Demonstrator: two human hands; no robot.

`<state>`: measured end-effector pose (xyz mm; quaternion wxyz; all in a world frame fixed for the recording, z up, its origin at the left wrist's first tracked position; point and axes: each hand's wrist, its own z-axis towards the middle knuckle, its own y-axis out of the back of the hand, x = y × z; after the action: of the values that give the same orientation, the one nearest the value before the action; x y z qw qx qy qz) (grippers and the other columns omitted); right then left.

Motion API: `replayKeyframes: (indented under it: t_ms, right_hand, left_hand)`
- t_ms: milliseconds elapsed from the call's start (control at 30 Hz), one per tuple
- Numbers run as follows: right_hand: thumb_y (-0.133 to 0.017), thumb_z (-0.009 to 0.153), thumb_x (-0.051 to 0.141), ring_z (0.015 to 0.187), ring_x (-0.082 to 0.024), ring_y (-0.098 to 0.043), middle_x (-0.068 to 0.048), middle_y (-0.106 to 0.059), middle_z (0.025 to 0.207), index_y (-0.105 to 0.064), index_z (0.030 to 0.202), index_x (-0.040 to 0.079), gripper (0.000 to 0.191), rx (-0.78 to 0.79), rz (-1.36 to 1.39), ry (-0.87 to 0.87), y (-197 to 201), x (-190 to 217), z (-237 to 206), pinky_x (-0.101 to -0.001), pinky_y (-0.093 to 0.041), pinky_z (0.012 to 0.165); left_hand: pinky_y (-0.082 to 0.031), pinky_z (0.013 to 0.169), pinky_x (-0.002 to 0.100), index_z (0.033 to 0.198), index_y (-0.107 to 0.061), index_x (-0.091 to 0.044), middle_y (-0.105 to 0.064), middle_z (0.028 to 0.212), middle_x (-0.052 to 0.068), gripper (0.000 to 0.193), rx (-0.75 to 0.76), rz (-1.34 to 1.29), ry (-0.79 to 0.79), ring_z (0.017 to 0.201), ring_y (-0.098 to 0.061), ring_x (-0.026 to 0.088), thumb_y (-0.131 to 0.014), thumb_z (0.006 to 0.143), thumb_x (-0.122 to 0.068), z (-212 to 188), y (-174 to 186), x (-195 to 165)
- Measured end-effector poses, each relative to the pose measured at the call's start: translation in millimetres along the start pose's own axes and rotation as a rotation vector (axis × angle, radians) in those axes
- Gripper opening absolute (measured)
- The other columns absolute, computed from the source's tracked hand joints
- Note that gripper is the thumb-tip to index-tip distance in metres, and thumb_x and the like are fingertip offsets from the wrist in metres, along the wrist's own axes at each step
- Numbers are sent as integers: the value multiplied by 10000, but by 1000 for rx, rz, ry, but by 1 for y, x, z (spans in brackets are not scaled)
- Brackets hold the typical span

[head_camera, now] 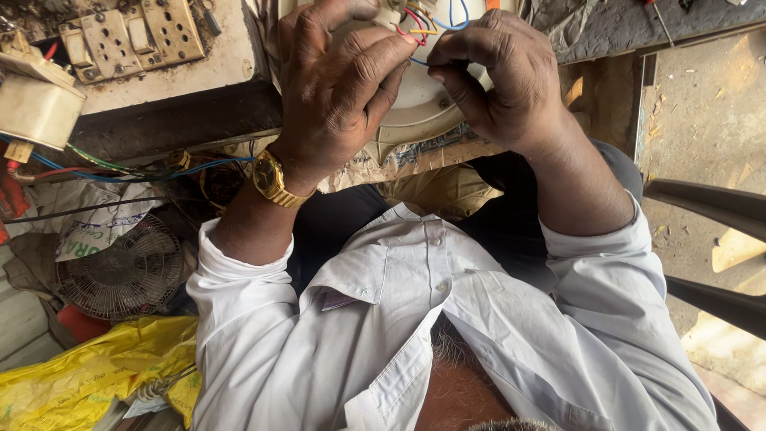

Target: The person sits at a cluttered workbench repairing a ceiling light fixture. They unscrew and remove the fixture's cover with a screwdriver, reposition its internal wiring, thread a blue electrical cable through the fixture's center, and reattach the cover, tightening screws with a red-handled screwdriver.

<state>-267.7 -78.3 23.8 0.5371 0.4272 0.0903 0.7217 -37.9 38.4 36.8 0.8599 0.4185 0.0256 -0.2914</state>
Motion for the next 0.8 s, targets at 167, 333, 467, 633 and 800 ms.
replayKeyframes:
  t_ms: [167, 333, 467, 633, 800]
  right_hand:
    - [-825, 1083, -25, 954, -210, -717, -58, -740, 1108, -555, 1270, 56, 338, -3, 15, 19, 0, -5, -2, -332, -540, 822]
    - [-778, 1051, -65, 1012, -231, -706, -83, -712, 1124, -546, 1261, 41, 331, 7, -22, 32, 1, -5, -2, -346, -557, 849]
    - [-786, 1037, -57, 999, -258, -693, -94, -692, 1110, -561, 1244, 40, 321, 24, -44, 9, 2, -2, -1, -370, -551, 842]
    - [-851, 986, 58, 1009, -301, -663, -106, -670, 1120, -567, 1210, 26, 364, 26, -87, 52, 2, -1, 4, -398, -521, 817]
    - [-874, 991, 69, 941, -262, -655, -64, -661, 1046, -657, 1167, 68, 280, 33, -115, 35, 3, 3, 5, -378, -518, 803]
  left_hand:
    - [-350, 1040, 436, 1402, -561, -120, -691, 1303, -11, 428, 14, 64, -83, 1266, -534, 200, -759, 1026, -74, 2, -1, 0]
    - [-361, 992, 417, 1452, -534, -117, -676, 1317, -1, 456, 7, 10, -16, 1190, -545, 202, -729, 1044, -61, 1, -6, -8]
    - [-376, 956, 381, 1442, -524, -116, -667, 1303, -6, 422, 14, -21, 92, 1131, -542, 200, -705, 1068, -43, 0, -7, -18]
    - [-384, 931, 388, 1405, -529, -94, -670, 1245, 21, 377, 7, -74, 182, 1106, -542, 236, -718, 1081, -60, 3, -6, -29]
    - [-416, 911, 381, 1372, -529, -82, -653, 1163, 42, 334, -25, -103, 246, 1049, -562, 228, -731, 1107, -93, 3, -9, -31]
